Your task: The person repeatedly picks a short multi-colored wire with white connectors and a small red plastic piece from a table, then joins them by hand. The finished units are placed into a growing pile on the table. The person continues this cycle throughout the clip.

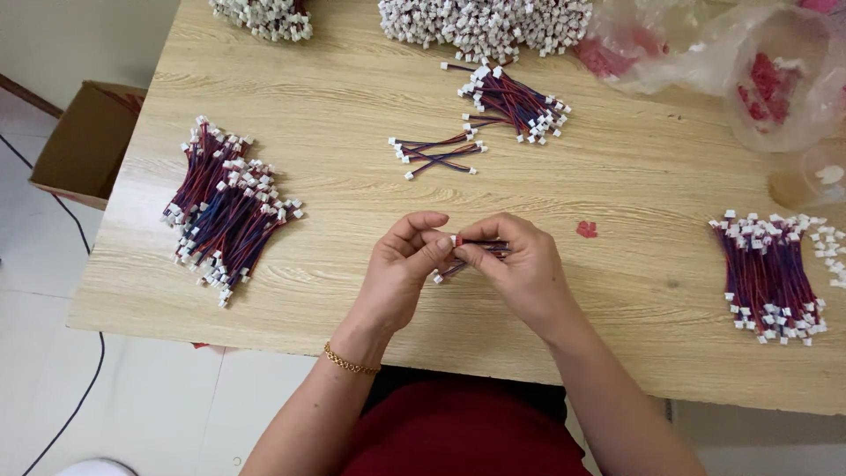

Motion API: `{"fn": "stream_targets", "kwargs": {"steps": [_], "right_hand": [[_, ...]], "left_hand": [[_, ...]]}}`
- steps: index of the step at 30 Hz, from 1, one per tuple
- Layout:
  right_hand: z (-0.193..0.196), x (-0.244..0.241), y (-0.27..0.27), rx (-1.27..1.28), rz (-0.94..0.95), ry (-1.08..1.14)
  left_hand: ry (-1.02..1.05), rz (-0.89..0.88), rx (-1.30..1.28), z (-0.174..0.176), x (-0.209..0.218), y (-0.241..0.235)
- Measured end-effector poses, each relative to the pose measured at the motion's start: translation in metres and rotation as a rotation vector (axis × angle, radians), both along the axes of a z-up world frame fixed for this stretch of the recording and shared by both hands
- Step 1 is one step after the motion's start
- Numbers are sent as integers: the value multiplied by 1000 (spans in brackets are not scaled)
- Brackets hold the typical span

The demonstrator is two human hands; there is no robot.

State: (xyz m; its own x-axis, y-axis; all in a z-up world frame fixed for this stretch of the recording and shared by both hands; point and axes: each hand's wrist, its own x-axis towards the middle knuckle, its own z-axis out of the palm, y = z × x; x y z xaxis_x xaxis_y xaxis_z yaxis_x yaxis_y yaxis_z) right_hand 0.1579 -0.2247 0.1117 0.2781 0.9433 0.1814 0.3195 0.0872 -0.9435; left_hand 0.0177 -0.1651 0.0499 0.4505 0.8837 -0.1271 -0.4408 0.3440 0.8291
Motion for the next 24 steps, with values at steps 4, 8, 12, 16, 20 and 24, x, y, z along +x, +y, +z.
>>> {"fn": "stream_targets", "kwargs": {"steps": [4, 8, 12, 16, 20, 24], "right_hand": [[-6, 5, 3, 114, 0, -101], [-14, 10, 5, 181, 36, -114], [-12, 14, 6, 148, 103, -32], [-10, 19, 3, 58, 177, 131], [-28, 28, 7, -89, 203, 280], [-14, 24, 16, -101, 203, 79]], "left_hand": [[-13, -2, -1, -1, 1, 0], [-21, 2, -9, -3, 4, -3], [-16, -5, 7, -3, 2, 1], [1, -49, 71, 2, 0, 5], [25, -130, 88, 3, 2, 3], [164, -124, 155, 2, -2, 7]]}}
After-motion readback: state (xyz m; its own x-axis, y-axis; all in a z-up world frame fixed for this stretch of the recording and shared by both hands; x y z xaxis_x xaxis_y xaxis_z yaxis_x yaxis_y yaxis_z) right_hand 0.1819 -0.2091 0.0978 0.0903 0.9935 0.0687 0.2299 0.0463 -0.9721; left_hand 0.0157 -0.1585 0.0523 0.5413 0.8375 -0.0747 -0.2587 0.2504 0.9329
